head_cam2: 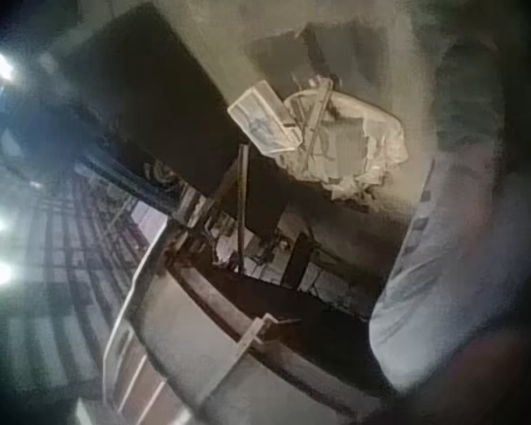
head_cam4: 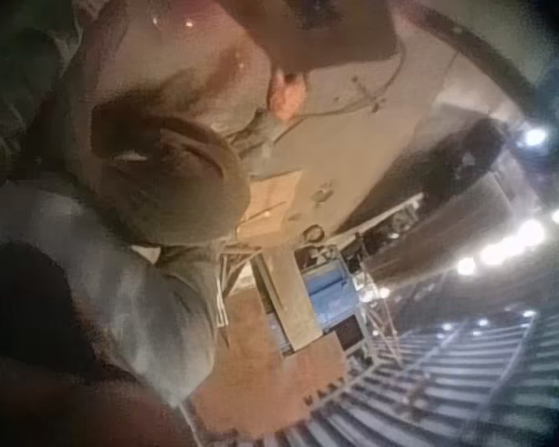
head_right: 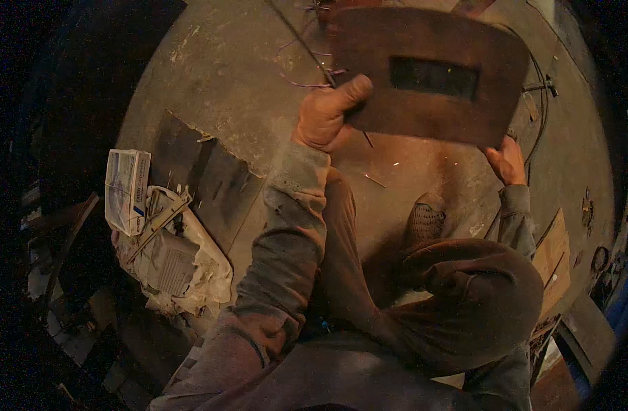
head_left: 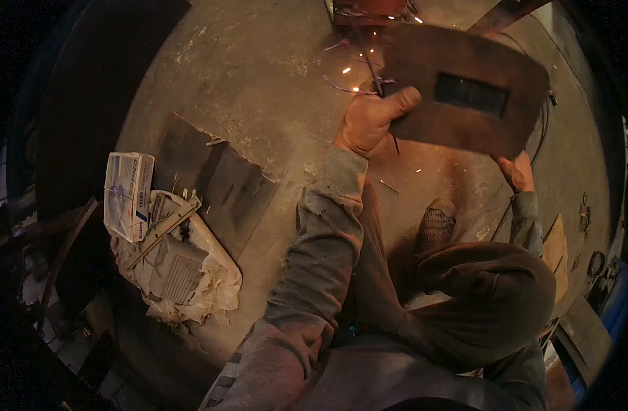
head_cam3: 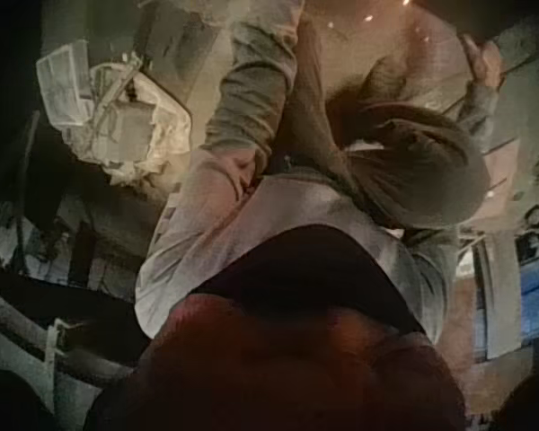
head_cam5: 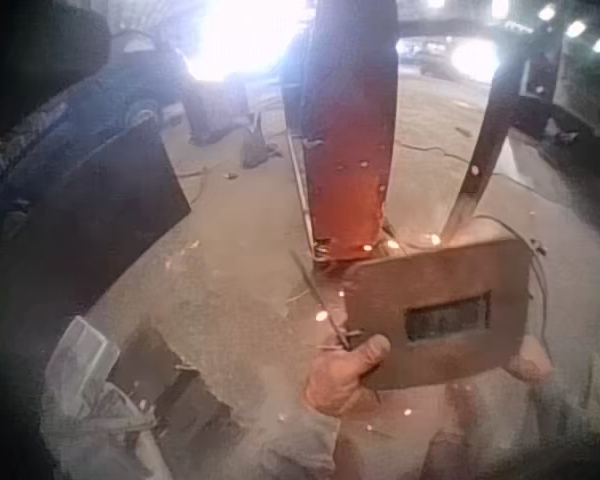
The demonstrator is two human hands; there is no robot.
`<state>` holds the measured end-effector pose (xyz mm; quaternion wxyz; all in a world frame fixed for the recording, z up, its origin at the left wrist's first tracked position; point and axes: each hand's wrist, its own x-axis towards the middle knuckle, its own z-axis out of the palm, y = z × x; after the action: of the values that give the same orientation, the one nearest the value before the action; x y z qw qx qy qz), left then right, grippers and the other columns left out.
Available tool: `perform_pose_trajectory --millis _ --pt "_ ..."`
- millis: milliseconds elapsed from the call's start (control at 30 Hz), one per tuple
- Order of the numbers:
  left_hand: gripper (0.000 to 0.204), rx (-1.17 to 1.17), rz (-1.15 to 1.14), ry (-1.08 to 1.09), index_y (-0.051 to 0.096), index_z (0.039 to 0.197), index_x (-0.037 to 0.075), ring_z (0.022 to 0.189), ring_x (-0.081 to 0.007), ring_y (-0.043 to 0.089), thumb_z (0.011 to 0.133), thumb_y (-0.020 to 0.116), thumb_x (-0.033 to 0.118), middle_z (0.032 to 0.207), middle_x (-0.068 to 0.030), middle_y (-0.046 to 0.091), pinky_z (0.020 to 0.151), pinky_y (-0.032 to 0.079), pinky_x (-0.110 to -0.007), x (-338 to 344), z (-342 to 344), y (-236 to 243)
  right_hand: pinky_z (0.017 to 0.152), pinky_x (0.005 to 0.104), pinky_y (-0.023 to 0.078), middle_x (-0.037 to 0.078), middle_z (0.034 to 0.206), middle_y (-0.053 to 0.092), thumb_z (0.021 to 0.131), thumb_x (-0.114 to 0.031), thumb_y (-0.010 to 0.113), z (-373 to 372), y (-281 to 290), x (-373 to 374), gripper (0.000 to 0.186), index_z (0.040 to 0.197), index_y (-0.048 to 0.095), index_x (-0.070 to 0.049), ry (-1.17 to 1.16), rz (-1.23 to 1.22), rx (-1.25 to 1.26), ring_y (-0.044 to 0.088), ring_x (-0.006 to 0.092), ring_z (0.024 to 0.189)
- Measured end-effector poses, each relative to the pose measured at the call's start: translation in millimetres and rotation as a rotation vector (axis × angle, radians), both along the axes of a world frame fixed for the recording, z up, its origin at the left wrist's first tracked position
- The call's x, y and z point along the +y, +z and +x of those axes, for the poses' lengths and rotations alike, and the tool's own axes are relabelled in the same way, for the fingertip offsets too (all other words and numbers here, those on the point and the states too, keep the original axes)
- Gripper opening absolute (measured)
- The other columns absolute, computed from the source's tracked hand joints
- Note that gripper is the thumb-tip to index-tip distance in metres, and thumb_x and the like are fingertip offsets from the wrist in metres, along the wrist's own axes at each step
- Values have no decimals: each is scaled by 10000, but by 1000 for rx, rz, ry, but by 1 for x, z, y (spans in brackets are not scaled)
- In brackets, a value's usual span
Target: The person welds a metal frame structure using a welding torch and a handheld welding mask. They repeatedly lower the mask to weld joints, lift it to inspect, and reposition the frame as needed. The person also walks around the workshop to reposition the frame and continues welding different sections.
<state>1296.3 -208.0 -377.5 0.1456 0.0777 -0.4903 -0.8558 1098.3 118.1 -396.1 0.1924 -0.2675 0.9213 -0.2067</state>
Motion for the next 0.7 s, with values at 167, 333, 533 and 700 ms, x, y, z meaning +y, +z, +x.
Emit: perform_pose_trajectory --millis 167,333,533,700 --pt "371 170 395 263 557 1154 8 966 -204 616 880 656 238 1082 -79 621 854 517 -351 2 -8 11 857 423 457 224 1106 629 762 -386 658 9 6 -10 560 1148 597 16 -111 125 120 599 374 1017" --pt "394 278 443 361 536 1211 82 1020 -261 607 871 656 240 1124 -57 615 914 483 -441 -7 -5 15 832 401 461 221 1049 638 758 -328 662 11 12 -18 490 1120 608 -1 -84 118 85 612 348 992" --pt "406 280 396 414 524 1230 107 1012 -270 612 870 656 239 1120 -58 616 900 491 -459 -6 -9 5 875 399 459 227 1081 634 761 -349 663 10 10 -19 544 1158 592 16 -120 168 116 604 353 1030" --pt "388 216 344 304 540 1196 61 998 -248 610 873 655 245 1097 -70 619 873 503 -421 -4 -6 7 911 404 448 227 1115 626 764 -369 665 5 6 -15 589 1187 575 31 -123 199 110 590 353 1069"
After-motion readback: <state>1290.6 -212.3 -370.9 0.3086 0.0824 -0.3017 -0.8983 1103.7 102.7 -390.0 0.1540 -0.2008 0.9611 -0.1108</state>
